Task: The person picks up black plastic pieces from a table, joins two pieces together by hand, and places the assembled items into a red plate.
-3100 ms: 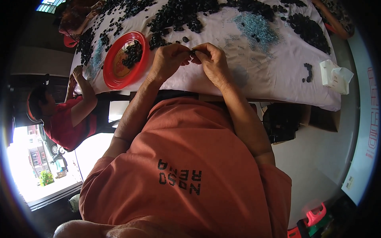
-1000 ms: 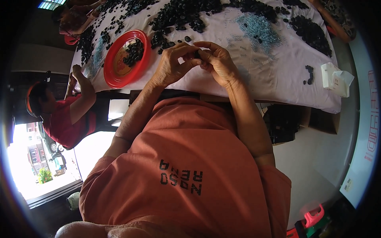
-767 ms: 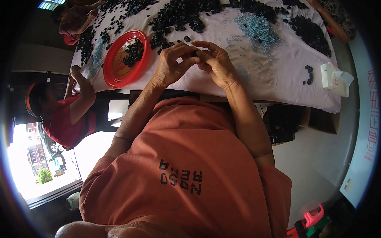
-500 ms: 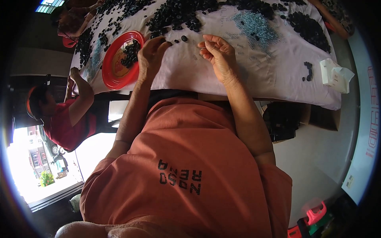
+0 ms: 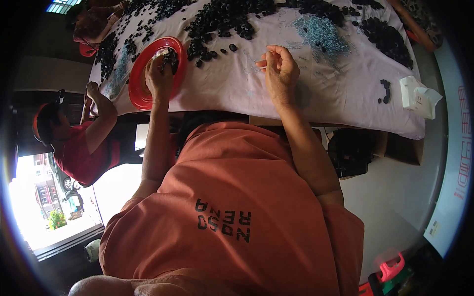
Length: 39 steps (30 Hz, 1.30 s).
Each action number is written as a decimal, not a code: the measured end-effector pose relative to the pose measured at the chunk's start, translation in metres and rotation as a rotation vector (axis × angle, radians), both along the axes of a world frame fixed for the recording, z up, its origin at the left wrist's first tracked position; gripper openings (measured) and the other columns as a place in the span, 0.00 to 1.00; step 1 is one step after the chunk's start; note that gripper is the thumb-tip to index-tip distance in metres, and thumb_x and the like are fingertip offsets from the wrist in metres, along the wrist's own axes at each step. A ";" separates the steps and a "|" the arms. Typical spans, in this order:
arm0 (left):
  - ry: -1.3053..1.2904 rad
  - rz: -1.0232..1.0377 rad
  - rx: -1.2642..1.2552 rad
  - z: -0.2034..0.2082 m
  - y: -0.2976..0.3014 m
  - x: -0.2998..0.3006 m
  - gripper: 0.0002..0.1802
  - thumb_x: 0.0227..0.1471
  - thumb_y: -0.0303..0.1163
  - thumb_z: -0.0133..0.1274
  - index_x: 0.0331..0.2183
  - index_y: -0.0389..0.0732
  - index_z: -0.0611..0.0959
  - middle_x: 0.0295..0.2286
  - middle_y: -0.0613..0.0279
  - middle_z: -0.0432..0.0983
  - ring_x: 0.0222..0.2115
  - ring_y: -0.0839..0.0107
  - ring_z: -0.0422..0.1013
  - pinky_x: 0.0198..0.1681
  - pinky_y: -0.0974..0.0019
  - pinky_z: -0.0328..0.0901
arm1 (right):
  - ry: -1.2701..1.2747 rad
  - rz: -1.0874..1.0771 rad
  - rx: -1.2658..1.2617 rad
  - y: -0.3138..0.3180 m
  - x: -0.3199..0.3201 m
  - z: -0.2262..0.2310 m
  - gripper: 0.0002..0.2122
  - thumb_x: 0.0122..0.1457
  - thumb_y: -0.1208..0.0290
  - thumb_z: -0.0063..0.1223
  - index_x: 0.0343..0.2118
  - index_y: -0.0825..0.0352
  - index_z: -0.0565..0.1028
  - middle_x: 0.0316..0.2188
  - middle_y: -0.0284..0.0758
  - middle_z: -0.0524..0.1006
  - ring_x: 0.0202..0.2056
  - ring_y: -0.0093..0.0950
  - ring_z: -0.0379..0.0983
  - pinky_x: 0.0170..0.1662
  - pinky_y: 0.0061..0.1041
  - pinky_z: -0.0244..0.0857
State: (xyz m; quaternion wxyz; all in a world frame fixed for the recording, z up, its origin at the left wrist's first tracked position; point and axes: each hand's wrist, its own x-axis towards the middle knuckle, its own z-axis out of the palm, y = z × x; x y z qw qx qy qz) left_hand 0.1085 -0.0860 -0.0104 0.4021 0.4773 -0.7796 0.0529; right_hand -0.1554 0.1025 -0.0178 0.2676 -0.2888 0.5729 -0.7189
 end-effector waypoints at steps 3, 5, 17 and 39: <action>0.072 -0.161 0.019 0.012 0.013 -0.026 0.08 0.48 0.28 0.55 0.33 0.41 0.84 0.30 0.56 0.78 0.36 0.56 0.74 0.41 0.56 0.68 | 0.039 -0.030 0.026 0.001 0.003 0.000 0.08 0.65 0.75 0.47 0.45 0.69 0.73 0.32 0.35 0.78 0.29 0.23 0.79 0.31 0.19 0.71; 0.131 -0.313 0.126 0.015 0.021 -0.043 0.06 0.48 0.26 0.56 0.32 0.41 0.85 0.29 0.56 0.78 0.30 0.58 0.75 0.36 0.58 0.69 | 0.042 -0.021 0.034 0.001 0.005 0.000 0.08 0.66 0.75 0.46 0.45 0.68 0.73 0.32 0.34 0.78 0.30 0.23 0.79 0.30 0.19 0.71; -0.173 -0.483 0.165 -0.007 0.031 -0.131 0.13 0.41 0.33 0.62 0.35 0.47 0.85 0.35 0.60 0.77 0.41 0.56 0.70 0.44 0.53 0.63 | 0.095 0.018 0.079 -0.002 0.004 -0.011 0.08 0.65 0.73 0.48 0.45 0.67 0.74 0.42 0.33 0.77 0.39 0.23 0.78 0.38 0.19 0.71; 0.318 -0.726 0.645 0.025 0.090 -0.136 0.07 0.51 0.28 0.60 0.34 0.37 0.85 0.29 0.55 0.83 0.31 0.70 0.80 0.36 0.69 0.72 | -0.043 0.238 -0.057 -0.004 0.002 -0.001 0.06 0.62 0.77 0.52 0.41 0.72 0.77 0.31 0.33 0.80 0.31 0.20 0.79 0.34 0.17 0.72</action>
